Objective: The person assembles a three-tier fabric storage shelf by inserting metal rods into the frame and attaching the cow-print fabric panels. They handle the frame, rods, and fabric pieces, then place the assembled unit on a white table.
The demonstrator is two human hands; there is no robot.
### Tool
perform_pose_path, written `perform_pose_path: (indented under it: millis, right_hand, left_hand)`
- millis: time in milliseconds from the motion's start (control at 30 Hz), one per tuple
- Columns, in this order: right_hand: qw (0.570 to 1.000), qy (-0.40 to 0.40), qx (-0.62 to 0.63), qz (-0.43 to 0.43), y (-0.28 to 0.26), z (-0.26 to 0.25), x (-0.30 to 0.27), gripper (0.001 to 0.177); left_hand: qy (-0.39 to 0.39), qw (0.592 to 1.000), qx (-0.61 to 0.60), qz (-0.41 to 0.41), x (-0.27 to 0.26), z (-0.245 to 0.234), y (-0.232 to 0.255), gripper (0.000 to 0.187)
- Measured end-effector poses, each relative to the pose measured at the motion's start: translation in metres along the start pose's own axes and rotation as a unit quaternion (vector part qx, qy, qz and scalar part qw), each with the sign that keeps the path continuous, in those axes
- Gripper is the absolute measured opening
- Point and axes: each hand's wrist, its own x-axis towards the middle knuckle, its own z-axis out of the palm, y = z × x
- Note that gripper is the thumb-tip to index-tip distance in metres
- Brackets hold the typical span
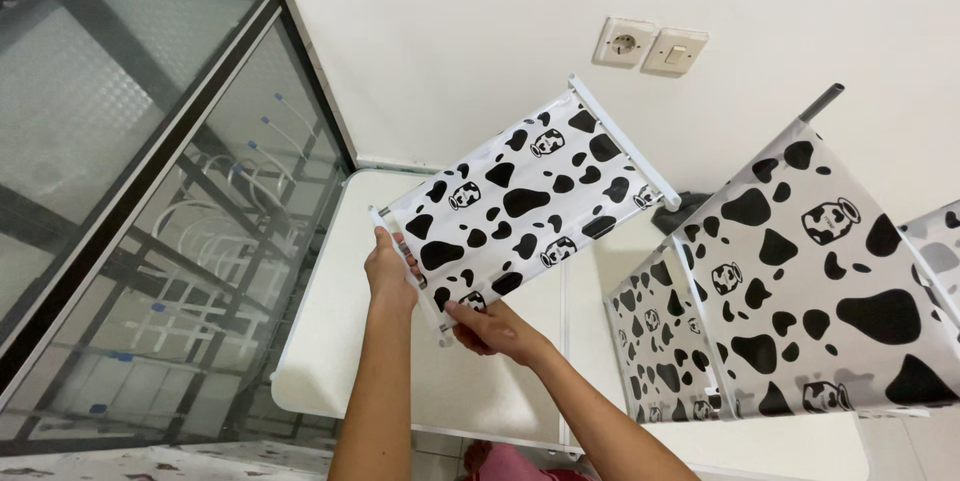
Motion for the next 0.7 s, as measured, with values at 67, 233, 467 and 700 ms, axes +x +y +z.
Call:
perform_pose_path:
  millis: [67, 233, 467, 700]
  right_hand:
    - [0.999, 0.016, -0.025, -0.013, 0.0, 0.001, 0.002, 0.05]
    - [0.987, 0.101, -0.123, -0.02, -0.004, 0.001, 0.022, 0.047]
    - [0.992, 0.077, -0.03, -0.093, -0.012, 0.015, 0.037, 0.037]
    - [0.999, 0.031, -0.032, -0.011, -0.027, 0.026, 0.029, 0.047]
  left_hand:
    - [-0.055, 0.998, -0.035, 0.005, 0.002, -0.004, -0.003, 0.046]
    - [-0.091, 0.989, 0.112, -0.012, -0.029, -0.015, -0.014, 0.06]
    - [-0.041, 0.966, 0.255, 0.005, -0.094, -0.014, -0.024, 0.064]
    - [-0.053, 0.979, 0.16, 0.114, -0.108, -0.029, -0.018, 0.054]
